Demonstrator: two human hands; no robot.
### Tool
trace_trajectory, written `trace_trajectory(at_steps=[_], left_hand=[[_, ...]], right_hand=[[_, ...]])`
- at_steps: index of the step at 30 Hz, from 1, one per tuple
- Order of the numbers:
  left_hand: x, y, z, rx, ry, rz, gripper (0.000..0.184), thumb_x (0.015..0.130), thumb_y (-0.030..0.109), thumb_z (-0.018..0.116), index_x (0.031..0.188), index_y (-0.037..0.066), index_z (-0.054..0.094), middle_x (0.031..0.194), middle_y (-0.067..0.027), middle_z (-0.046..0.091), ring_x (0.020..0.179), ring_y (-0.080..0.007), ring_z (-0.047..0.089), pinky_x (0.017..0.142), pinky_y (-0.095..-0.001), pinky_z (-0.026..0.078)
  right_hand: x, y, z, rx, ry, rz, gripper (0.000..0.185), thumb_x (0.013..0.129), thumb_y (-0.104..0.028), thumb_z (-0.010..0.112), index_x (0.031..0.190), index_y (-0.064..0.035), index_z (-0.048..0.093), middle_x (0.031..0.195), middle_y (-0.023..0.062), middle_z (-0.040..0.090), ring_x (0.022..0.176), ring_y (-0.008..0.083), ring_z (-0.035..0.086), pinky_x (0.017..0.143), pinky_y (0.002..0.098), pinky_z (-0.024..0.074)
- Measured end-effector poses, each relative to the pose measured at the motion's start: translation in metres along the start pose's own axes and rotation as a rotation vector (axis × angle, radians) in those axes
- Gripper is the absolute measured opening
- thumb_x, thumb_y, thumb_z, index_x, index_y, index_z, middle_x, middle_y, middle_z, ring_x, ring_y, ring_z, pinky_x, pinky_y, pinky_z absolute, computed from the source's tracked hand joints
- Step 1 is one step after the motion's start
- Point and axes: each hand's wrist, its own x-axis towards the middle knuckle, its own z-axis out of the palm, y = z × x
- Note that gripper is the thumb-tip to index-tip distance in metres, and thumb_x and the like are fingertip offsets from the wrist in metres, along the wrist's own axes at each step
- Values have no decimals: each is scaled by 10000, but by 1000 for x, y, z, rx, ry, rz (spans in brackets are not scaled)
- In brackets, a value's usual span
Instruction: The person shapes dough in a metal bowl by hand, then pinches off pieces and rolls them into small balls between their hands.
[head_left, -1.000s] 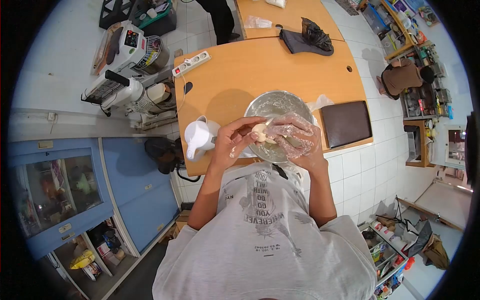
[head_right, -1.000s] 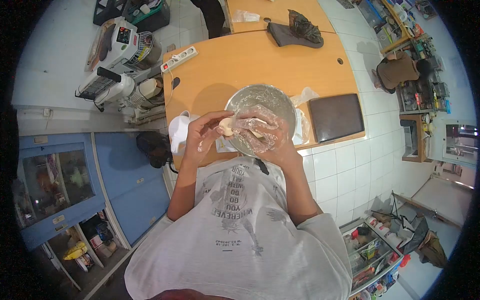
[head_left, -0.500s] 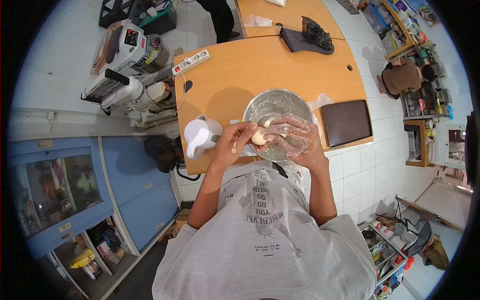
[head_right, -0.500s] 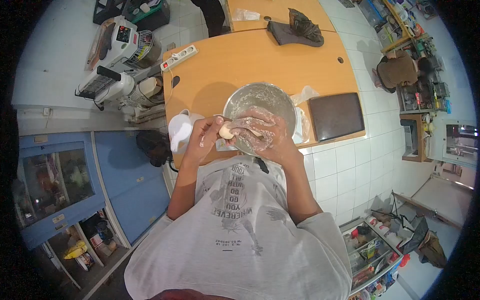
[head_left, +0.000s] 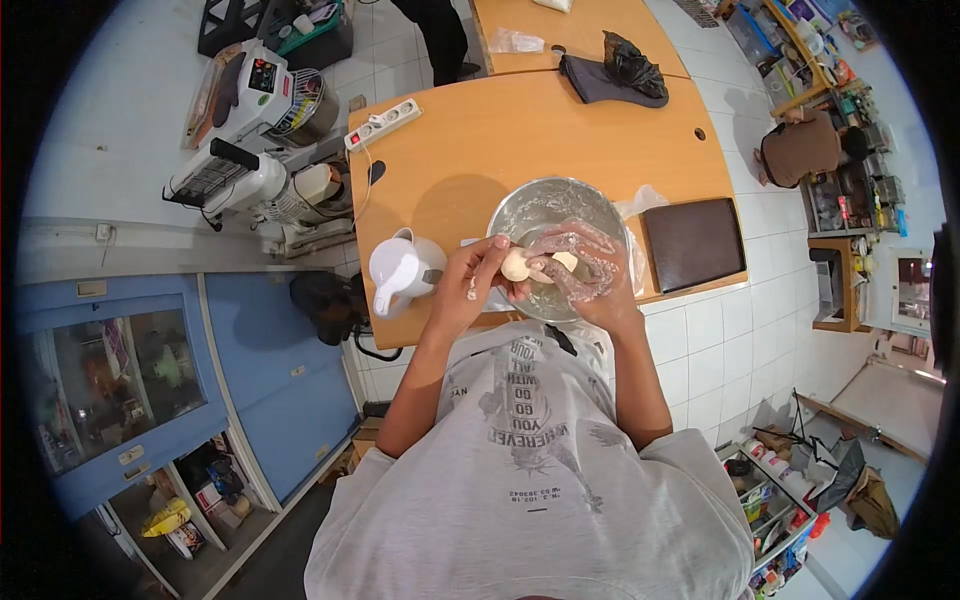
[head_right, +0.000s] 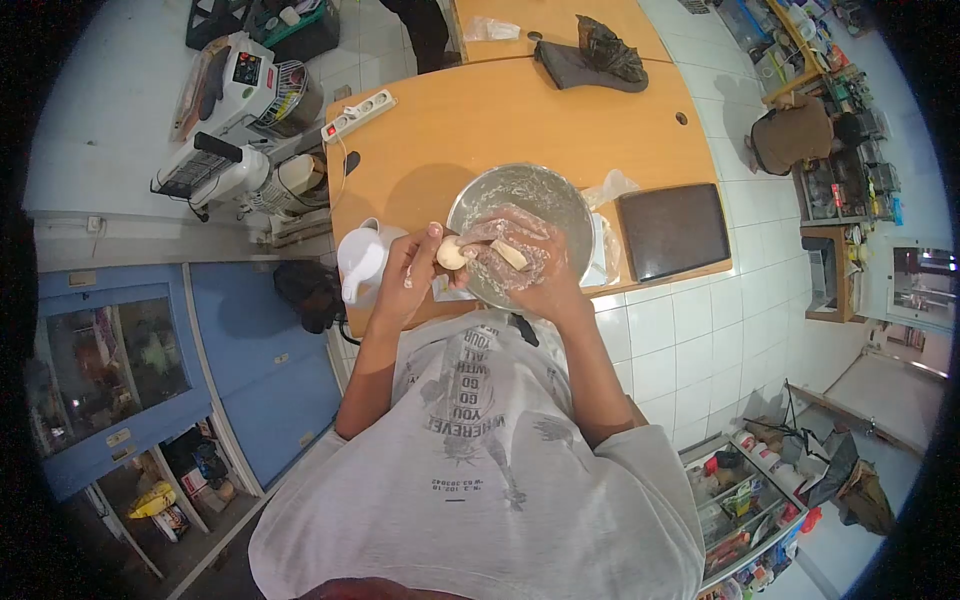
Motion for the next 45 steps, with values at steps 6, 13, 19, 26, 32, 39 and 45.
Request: trace_trajectory(at_steps=[6, 13, 19, 26, 32, 39, 45], left_hand=[[9, 9, 34, -11, 276, 182, 638, 1145, 512, 251, 1104, 9, 642, 954, -55, 676, 859, -104, 641, 790, -261, 518], [12, -1, 30, -317, 281, 96, 605, 1139, 527, 250, 1033, 50, 607, 937, -22, 624, 866, -88, 618, 806, -259, 512], [13, -8, 28, -332, 312, 43, 539, 1128, 537, 314, 954, 98, 574, 871, 6, 593, 796, -57, 590, 661, -229, 475], [14, 3, 36, -408, 400, 12, 474, 1139, 484, 316, 948, 125, 560, 795, 31, 549, 710, -41, 545, 590, -200, 430], [11, -2, 27, -378, 316, -2, 467, 1130, 501, 342, 952, 128, 560, 786, 34, 546, 659, -43, 500, 555, -223, 360], [12, -1, 23, -359, 262, -43, 453, 1128, 496, 360, 971, 126, 569, 818, 31, 565, 664, -48, 516, 571, -224, 382], [11, 15, 32, -193, 389, 33, 478, 1140, 464, 331, 981, 87, 578, 799, -4, 580, 710, -68, 582, 595, -226, 439]], right_hand=[[-8, -5, 42, 557, 228, 355, 125, 911, -34, 772, 1023, 15, 745, 1049, 100, 730, 980, 189, 705, 854, 323, 576], [-6, -17, 39, 467, 147, 331, 199, 899, -44, 779, 1097, -68, 775, 1076, 93, 735, 1049, 206, 714, 886, 346, 585], [-10, 0, 32, -163, 103, 46, 263, 817, -64, 796, 1074, -123, 787, 1092, 60, 762, 1006, 295, 720, 913, 420, 569], [2, -1, 30, -4, 78, 17, 192, 830, -78, 787, 1022, -82, 773, 1130, 30, 766, 1031, 289, 719, 980, 442, 544], [1, 1, 20, 15, -34, 5, 230, 817, -66, 786, 1043, -105, 786, 1147, 55, 753, 1013, 278, 728, 941, 432, 569], [-2, 6, 25, -115, 8, -38, 241, 821, -83, 794, 1057, -132, 790, 1134, 96, 751, 1008, 283, 738, 847, 391, 600], [6, -5, 20, -34, 17, 49, 196, 837, -116, 809, 1032, -120, 783, 1092, 67, 768, 999, 284, 741, 975, 423, 559]])
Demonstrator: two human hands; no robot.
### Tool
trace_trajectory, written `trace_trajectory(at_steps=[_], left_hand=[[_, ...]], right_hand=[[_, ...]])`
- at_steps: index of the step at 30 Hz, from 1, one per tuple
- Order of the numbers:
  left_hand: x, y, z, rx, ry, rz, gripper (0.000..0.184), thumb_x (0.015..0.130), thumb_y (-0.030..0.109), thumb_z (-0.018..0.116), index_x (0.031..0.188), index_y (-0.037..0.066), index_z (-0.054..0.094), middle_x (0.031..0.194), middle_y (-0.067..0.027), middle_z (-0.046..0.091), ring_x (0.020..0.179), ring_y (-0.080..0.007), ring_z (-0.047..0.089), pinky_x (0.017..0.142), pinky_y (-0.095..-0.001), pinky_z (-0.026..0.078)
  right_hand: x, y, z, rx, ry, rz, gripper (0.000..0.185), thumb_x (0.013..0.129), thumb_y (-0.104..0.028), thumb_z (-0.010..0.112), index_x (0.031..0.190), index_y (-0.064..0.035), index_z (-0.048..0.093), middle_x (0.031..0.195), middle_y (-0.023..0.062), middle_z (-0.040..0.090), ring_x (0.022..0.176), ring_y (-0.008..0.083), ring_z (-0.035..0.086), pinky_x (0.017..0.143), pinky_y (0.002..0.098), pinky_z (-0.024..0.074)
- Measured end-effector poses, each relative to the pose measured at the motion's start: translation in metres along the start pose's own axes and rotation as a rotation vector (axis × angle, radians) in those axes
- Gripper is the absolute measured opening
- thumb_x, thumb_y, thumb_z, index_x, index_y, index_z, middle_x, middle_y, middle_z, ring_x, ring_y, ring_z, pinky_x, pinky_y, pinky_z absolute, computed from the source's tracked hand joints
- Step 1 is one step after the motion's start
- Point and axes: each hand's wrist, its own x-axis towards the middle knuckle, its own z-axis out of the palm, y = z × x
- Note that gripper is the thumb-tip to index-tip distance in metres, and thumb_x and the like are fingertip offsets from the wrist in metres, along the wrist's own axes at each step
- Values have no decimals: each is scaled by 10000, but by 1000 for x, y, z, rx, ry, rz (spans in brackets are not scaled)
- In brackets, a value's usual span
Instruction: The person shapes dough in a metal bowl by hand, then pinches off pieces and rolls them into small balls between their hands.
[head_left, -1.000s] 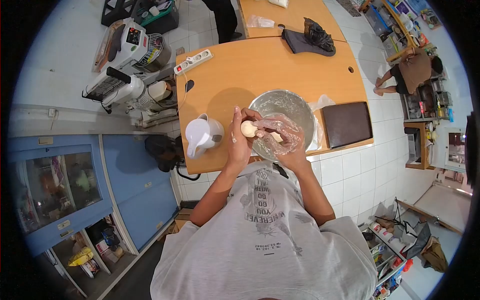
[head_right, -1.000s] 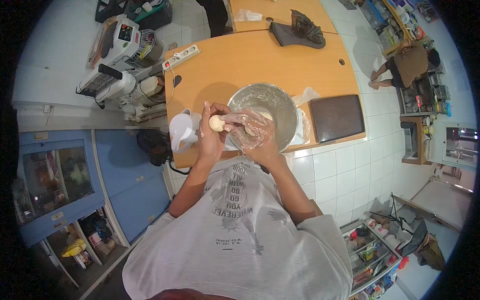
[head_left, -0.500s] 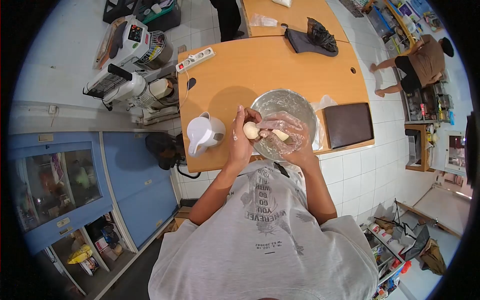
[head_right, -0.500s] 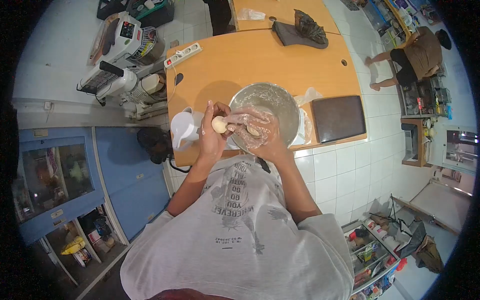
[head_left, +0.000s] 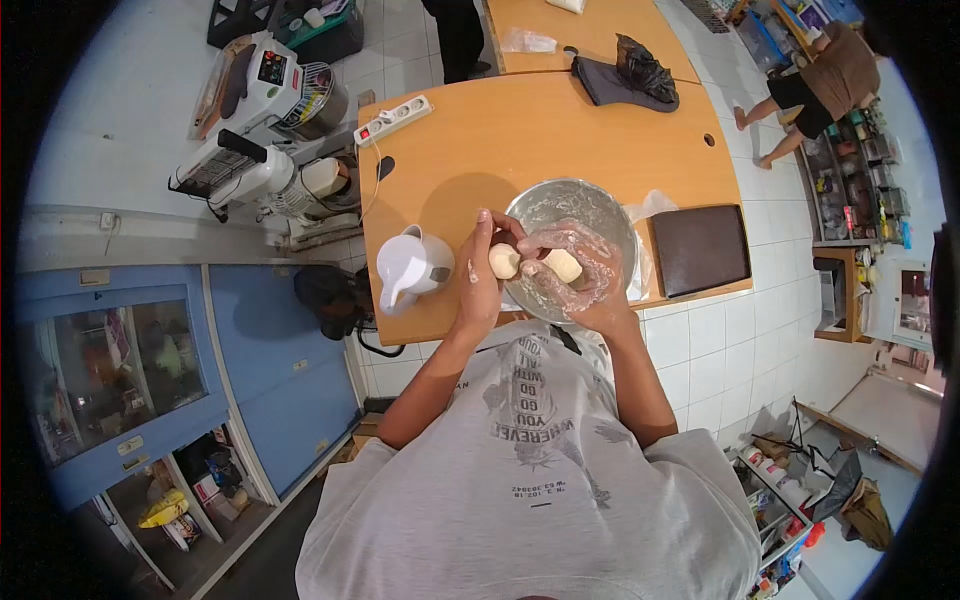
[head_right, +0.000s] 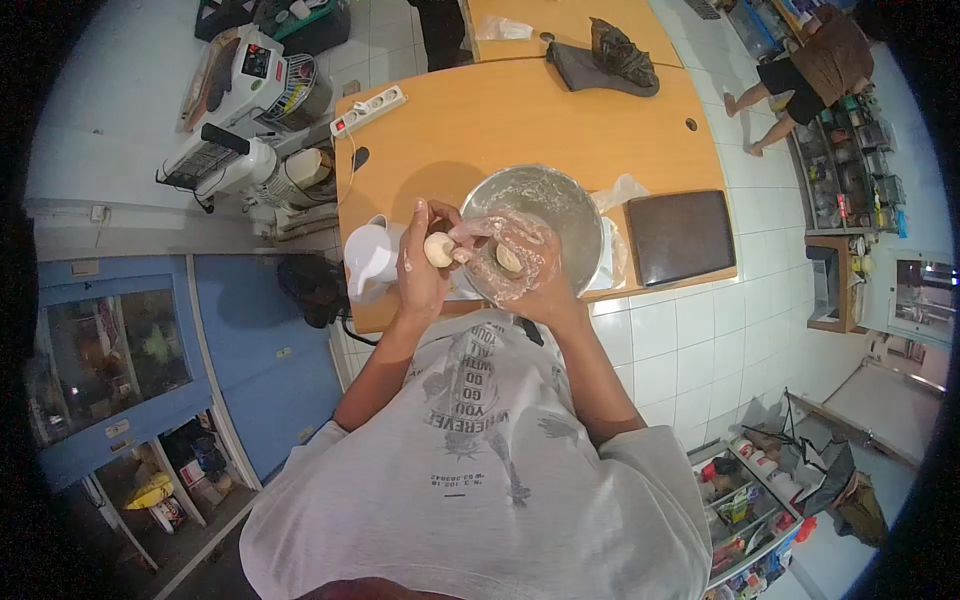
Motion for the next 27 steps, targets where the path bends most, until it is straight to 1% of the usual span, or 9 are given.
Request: trace_trajectory(at_steps=[7, 10, 14, 17, 19, 20, 23, 24, 27], left_hand=[[7, -13, -13, 304, -5, 319, 534, 1151, 449, 280, 980, 56, 598, 768, -22, 574, 683, -86, 574, 589, -232, 446], [2, -4, -9, 216, 3, 152, 548, 1149, 447, 297, 973, 36, 614, 803, 2, 497, 714, -82, 486, 650, -249, 413], [6, -15, -3, -135, -34, 88, 499, 1141, 455, 347, 988, 63, 614, 830, 3, 551, 697, -81, 519, 628, -247, 434], [5, -13, 16, -519, -36, -111, 430, 1131, 437, 400, 1007, 85, 613, 882, -2, 625, 712, -96, 572, 650, -257, 493], [4, -7, 25, -659, 61, -267, 407, 1127, 413, 426, 1004, 74, 616, 903, -15, 649, 746, -111, 604, 680, -256, 513], [11, -18, 11, -775, -136, -211, 413, 1122, 394, 442, 1075, 36, 644, 1004, -62, 689, 860, -141, 662, 771, -269, 573], [15, -17, 12, -759, -6, -163, 445, 1120, 373, 450, 1224, -18, 637, 1172, -126, 688, 1046, -181, 687, 935, -296, 592], [15, -14, 14, -712, -58, -106, 500, 1120, 366, 447, 1375, -47, 570, 1374, -179, 616, 1290, -222, 610, 1126, -340, 510], [9, -9, 22, -712, -97, -72, 540, 1128, 377, 420, 1463, -37, 511, 1482, -179, 548, 1407, -235, 521, 1193, -361, 436]], right_hand=[[3, -2, 4, 71, -7, 2, 196, 857, -114, 800, 1046, -84, 762, 1018, 61, 778, 952, 290, 740, 937, 414, 554], [2, -2, 8, 304, 37, 156, 187, 906, -89, 738, 1091, -61, 747, 1061, 104, 770, 1000, 309, 732, 957, 431, 554], [12, -6, 22, 160, 228, 24, 219, 958, -72, 650, 1162, -46, 724, 1170, 159, 740, 1119, 336, 699, 996, 452, 535], [21, -4, 35, 117, 201, -20, 265, 1030, -149, 566, 1226, -28, 696, 1278, 178, 699, 1234, 351, 645, 1078, 480, 479], [23, 0, 40, 182, 211, -55, 457, 1122, -340, 396, 1293, -4, 655, 1425, 150, 623, 1314, 263, 586, 1117, 434, 441], [20, 1, 43, 316, 224, 67, 548, 1136, -401, 310, 1309, -5, 648, 1457, 166, 598, 1371, 289, 547, 1179, 462, 379], [21, 0, 41, 369, 329, 118, 578, 1138, -420, 284, 1300, -6, 654, 1444, 181, 610, 1411, 307, 512, 1207, 460, 338], [22, 1, 41, 367, 329, 115, 578, 1138, -420, 284, 1300, -6, 654, 1444, 181, 610, 1411, 307, 512, 1207, 460, 338], [23, 3, 44, 188, 261, -46, 588, 1128, -407, 287, 1384, 17, 605, 1496, 209, 567, 1479, 346, 440, 1258, 480, 244]])
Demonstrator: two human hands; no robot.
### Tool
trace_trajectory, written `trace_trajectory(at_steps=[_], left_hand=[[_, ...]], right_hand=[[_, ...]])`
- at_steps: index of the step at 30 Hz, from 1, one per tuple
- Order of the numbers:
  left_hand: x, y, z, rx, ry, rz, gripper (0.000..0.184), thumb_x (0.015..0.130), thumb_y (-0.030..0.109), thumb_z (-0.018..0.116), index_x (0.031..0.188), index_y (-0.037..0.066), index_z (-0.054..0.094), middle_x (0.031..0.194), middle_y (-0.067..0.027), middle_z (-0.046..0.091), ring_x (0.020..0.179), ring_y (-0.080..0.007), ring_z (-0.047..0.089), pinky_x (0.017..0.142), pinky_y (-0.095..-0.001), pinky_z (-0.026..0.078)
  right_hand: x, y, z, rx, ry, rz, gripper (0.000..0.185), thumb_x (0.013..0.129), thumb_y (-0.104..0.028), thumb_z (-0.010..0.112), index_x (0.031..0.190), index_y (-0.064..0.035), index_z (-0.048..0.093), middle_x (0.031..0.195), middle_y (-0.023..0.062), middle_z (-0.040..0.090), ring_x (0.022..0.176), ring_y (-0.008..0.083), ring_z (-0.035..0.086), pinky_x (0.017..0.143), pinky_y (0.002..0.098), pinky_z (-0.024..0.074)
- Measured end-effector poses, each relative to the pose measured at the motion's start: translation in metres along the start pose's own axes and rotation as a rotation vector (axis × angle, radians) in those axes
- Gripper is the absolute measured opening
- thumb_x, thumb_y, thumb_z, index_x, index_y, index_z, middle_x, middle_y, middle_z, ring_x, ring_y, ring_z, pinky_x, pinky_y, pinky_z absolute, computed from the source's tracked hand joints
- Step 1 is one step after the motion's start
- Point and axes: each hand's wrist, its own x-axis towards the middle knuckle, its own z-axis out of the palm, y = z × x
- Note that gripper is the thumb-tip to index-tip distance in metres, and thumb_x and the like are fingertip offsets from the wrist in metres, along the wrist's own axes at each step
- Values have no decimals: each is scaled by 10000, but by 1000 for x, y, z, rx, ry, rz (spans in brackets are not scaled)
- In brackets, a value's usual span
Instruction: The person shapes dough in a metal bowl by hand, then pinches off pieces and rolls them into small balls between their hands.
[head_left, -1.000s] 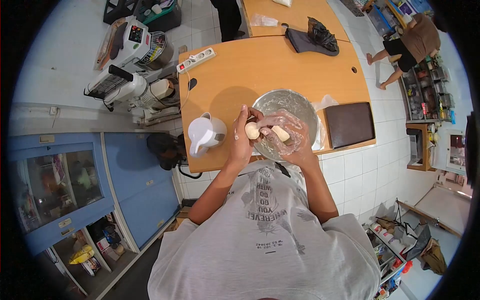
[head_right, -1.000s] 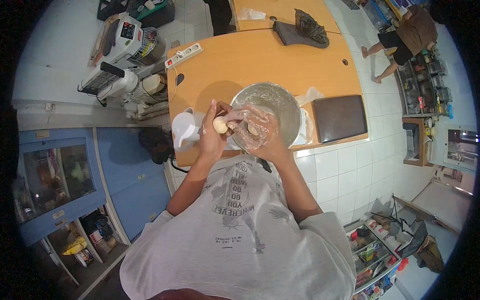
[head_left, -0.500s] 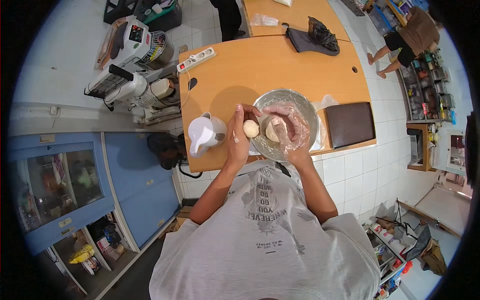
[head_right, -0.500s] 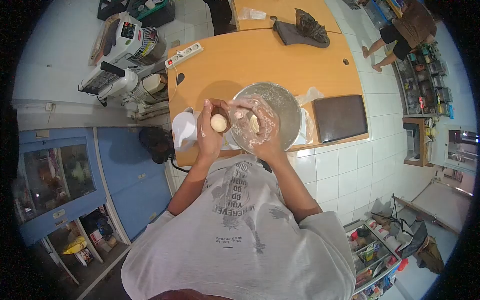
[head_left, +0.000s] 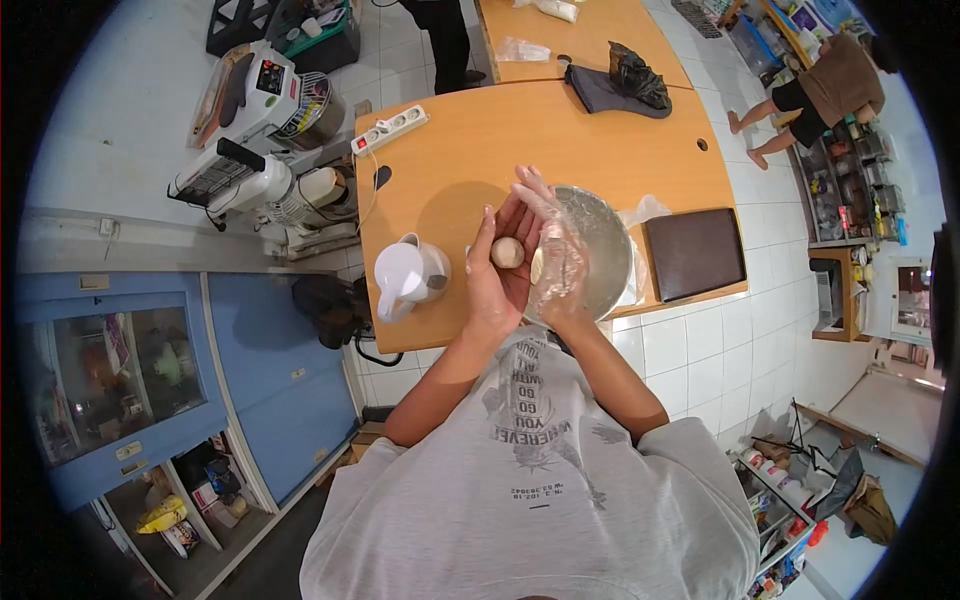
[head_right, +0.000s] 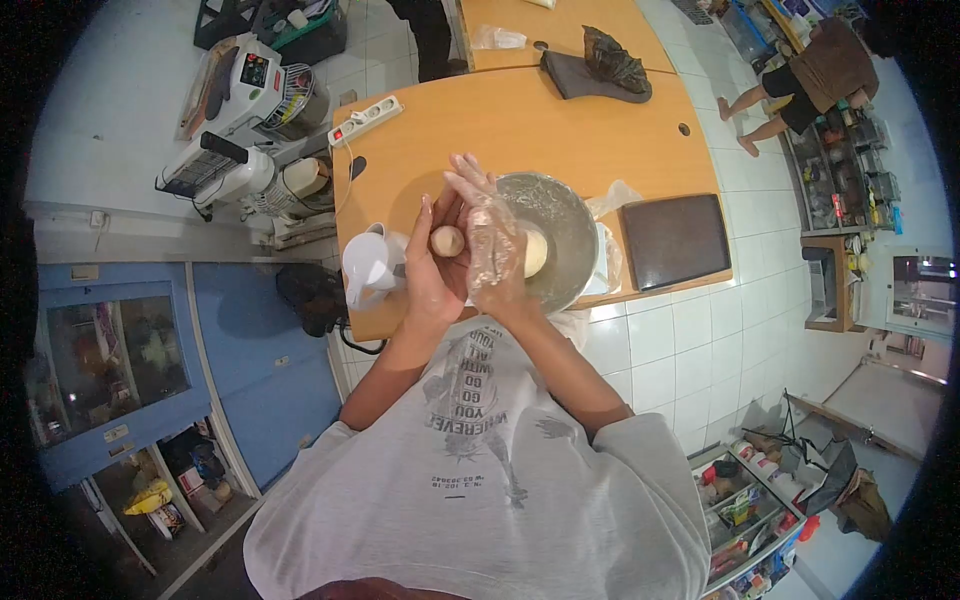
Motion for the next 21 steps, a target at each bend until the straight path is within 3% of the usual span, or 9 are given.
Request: trace_trajectory(at_steps=[4, 8, 10, 12, 14, 17, 19, 20, 21], left_hand=[[-3, -9, 4, 540, -72, 221, 623, 1141, 426, 353, 1597, 2, 346, 1622, -114, 421, 1472, -217, 425, 1223, -360, 330], [14, -8, -32, 553, -41, 454, 644, 1150, 431, 297, 1604, -25, 322, 1636, -122, 393, 1484, -214, 395, 1239, -361, 294], [0, -2, -15, 790, -183, 370, 656, 1148, 420, 293, 1623, -31, 258, 1663, -129, 337, 1522, -221, 329, 1257, -358, 259], [-30, -2, 20, 928, -165, 104, 652, 1144, 395, 288, 1634, -30, 222, 1698, -132, 270, 1557, -220, 260, 1265, -361, 238], [-20, 1, 31, 899, -181, 205, 642, 1139, 383, 288, 1623, -38, 260, 1706, -155, 257, 1569, -249, 254, 1260, -359, 243], [9, 7, 29, 395, -272, 354, 601, 1131, 310, 327, 1622, -32, 267, 1709, -167, 245, 1590, -276, 202, 1290, -391, 150], [-2, -6, 32, 372, -353, 340, 585, 1130, 325, 324, 1618, 3, 294, 1694, -173, 282, 1562, -272, 287, 1249, -408, 255], [-14, -10, 30, 362, -390, 335, 578, 1130, 332, 322, 1616, 20, 308, 1687, -176, 301, 1548, -270, 329, 1228, -417, 307], [-28, -14, -29, 981, -240, 269, 529, 1141, 281, 330, 1584, -7, 362, 1648, -178, 382, 1537, -268, 341, 1250, -420, 293]], right_hand=[[-1, -2, 16, -103, 26, 43, 505, 1115, -301, 380, 1450, 38, 548, 1603, 228, 437, 1532, 378, 354, 1277, 505, 171], [-20, -17, 27, -5, -87, -97, 553, 1106, -284, 361, 1550, 38, 430, 1619, 261, 394, 1537, 400, 335, 1255, 481, 226], [2, -14, 8, -23, -107, -89, 552, 1099, -275, 366, 1539, 50, 440, 1613, 271, 396, 1522, 420, 356, 1227, 473, 293], [21, -11, -6, -129, -3, -107, 538, 1103, -275, 359, 1545, 15, 457, 1632, 208, 405, 1534, 323, 362, 1229, 408, 280], [-3, -16, 10, -85, -45, -13, 529, 1092, -263, 375, 1524, 24, 479, 1604, 223, 436, 1513, 345, 392, 1227, 420, 294], [-16, -33, 18, 0, -126, 188, 511, 1069, -240, 409, 1481, 40, 523, 1548, 253, 498, 1473, 388, 450, 1223, 446, 320], [0, -45, -3, -142, -220, -192, 511, 1078, -237, 419, 1505, 35, 490, 1555, 242, 492, 1485, 367, 437, 1243, 424, 291], [9, -40, -9, -143, -219, -198, 511, 1078, -237, 419, 1505, 35, 490, 1555, 242, 492, 1485, 367, 437, 1243, 424, 291], [19, -33, -13, -177, -109, -205, 521, 1075, -261, 404, 1483, 42, 519, 1531, 239, 520, 1476, 377, 445, 1255, 469, 250]])
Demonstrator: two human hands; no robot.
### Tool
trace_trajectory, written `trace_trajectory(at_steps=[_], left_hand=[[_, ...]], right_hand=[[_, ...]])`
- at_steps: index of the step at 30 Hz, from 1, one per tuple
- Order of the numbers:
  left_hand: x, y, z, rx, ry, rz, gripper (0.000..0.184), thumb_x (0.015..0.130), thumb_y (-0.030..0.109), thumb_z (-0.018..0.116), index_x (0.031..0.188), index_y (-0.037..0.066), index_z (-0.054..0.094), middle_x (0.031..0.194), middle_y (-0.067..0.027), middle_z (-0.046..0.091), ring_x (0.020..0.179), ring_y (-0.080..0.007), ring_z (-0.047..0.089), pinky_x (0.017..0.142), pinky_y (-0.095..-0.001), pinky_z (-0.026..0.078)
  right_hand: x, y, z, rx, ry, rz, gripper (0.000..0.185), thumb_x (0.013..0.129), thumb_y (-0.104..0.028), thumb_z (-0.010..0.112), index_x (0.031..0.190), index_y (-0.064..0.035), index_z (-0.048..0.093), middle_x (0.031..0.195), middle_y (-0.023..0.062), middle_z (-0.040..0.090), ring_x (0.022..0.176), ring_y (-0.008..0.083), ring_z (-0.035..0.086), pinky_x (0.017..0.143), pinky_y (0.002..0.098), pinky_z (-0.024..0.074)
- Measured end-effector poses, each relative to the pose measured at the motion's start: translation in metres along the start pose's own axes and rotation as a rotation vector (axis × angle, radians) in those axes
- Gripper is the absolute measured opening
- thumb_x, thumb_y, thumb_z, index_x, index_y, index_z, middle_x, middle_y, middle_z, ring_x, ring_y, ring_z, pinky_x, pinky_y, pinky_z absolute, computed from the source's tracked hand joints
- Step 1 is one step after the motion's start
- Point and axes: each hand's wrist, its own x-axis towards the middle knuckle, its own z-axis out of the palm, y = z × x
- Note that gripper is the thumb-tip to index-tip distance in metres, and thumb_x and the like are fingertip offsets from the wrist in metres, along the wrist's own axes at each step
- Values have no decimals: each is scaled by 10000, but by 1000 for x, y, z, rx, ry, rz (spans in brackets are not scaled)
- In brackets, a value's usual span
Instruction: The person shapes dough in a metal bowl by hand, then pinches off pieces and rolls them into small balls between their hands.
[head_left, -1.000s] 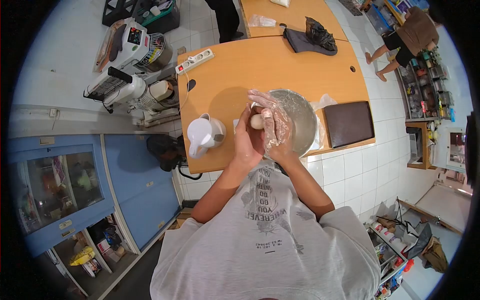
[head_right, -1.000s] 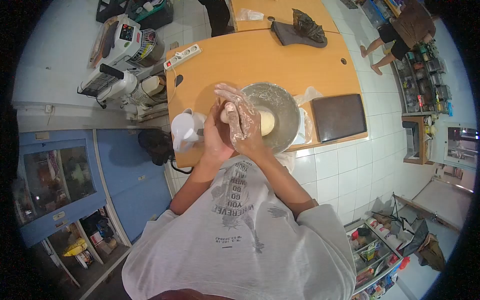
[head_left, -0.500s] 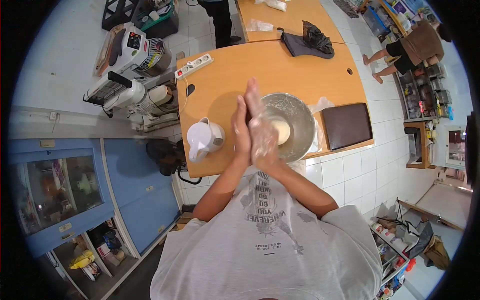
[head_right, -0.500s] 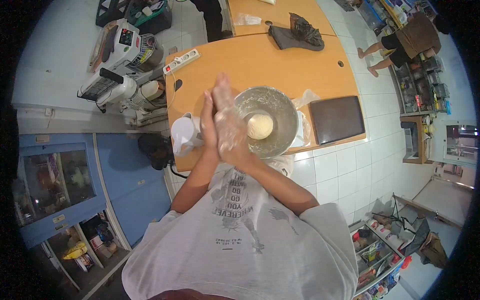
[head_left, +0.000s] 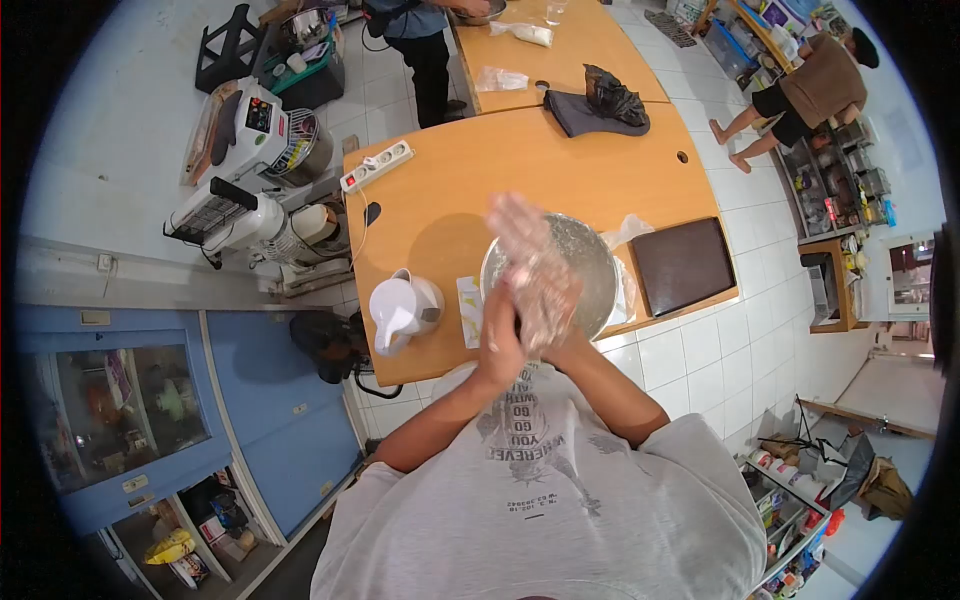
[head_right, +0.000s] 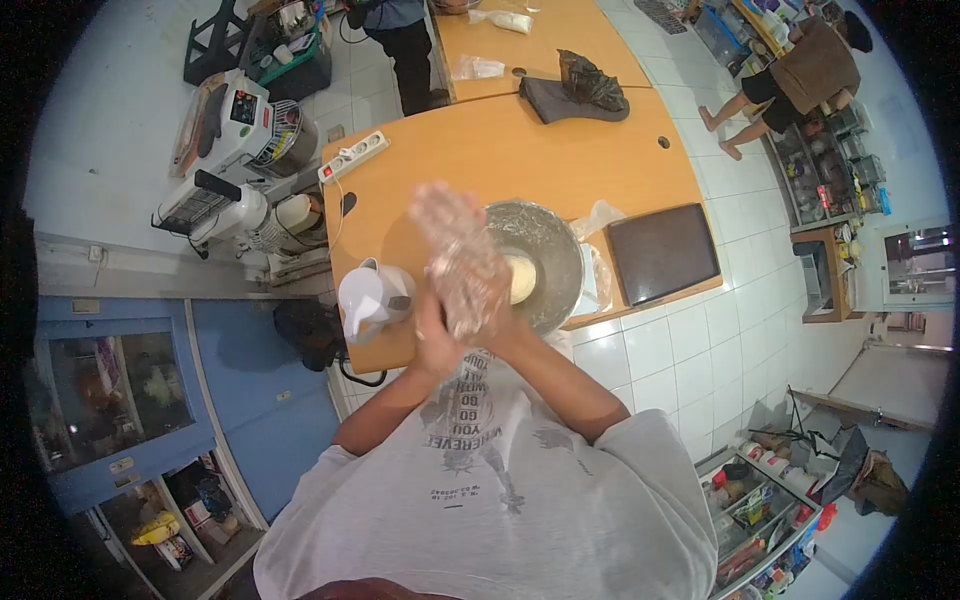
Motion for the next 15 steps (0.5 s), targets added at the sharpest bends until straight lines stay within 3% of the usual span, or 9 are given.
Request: trace_trajectory(at_steps=[1, 3, 4, 5, 6, 9, 10, 13, 15], left_hand=[[4, 15, 4, 0, -1, -3, 529, 1141, 281, 330, 1584, -7, 362, 1648, -178, 382, 1537, -268, 341, 1250, -420, 293], [29, 61, 16, -631, 110, -270, 584, 1137, 376, 323, 1563, -21, 367, 1650, -172, 362, 1522, -266, 367, 1223, -384, 353], [49, 61, 15, -656, 106, -10, 612, 1139, 407, 315, 1570, -26, 344, 1628, -162, 387, 1521, -247, 359, 1226, -366, 343], [46, 57, 15, -656, 105, -8, 612, 1139, 407, 315, 1570, -26, 344, 1628, -162, 387, 1521, -247, 359, 1226, -366, 343], [37, 45, 16, -600, 106, -15, 595, 1139, 386, 326, 1567, -27, 355, 1621, -162, 401, 1501, -246, 384, 1216, -363, 352], [3, -3, 21, -437, 110, -37, 546, 1137, 320, 358, 1556, -29, 388, 1599, -161, 443, 1440, -241, 459, 1187, -354, 379], [-6, -15, 23, -383, 117, -46, 530, 1137, 298, 368, 1553, -29, 399, 1591, -161, 457, 1420, -239, 484, 1177, -351, 388], [14, 44, 27, -717, 191, -309, 523, 1129, 287, 391, 1548, -24, 414, 1576, -180, 471, 1399, -242, 511, 1166, -353, 393], [37, 46, 18, -789, 161, -171, 538, 1131, 321, 380, 1549, -16, 416, 1560, -163, 489, 1384, -226, 520, 1162, -348, 395]], right_hand=[[3, 4, -2, -45, 106, 9, 537, 1071, -286, 388, 1460, 49, 548, 1506, 237, 549, 1467, 387, 454, 1266, 515, 208], [-15, -9, 17, -26, 176, 107, 520, 1071, -281, 421, 1445, 54, 557, 1511, 232, 544, 1483, 381, 431, 1270, 497, 216], [-26, -18, 30, 188, 46, 269, 504, 1072, -273, 433, 1444, 41, 565, 1523, 221, 537, 1500, 370, 409, 1269, 492, 222], [-32, -22, 36, 402, -86, 432, 489, 1073, -264, 444, 1442, 29, 573, 1534, 211, 530, 1516, 360, 387, 1269, 487, 228], [-34, -15, 20, 65, -142, 1, 456, 1063, -232, 462, 1447, -21, 589, 1552, 179, 523, 1538, 328, 355, 1274, 485, 221], [-28, -21, 44, -301, 199, 352, 460, 1058, -256, 474, 1439, -33, 604, 1550, 170, 528, 1516, 320, 396, 1274, 482, 219], [-19, 15, -1, -55, -160, -4, 478, 1074, -291, 464, 1437, -10, 596, 1539, 191, 533, 1500, 337, 419, 1282, 483, 186], [-27, 18, 8, -10, 45, 50, 495, 1086, -306, 455, 1443, 12, 582, 1524, 203, 545, 1480, 366, 443, 1264, 506, 233], [-42, 0, 17, 228, 26, 168, 454, 1042, -149, 492, 1441, 56, 557, 1505, 231, 549, 1439, 417, 479, 1223, 512, 322]])
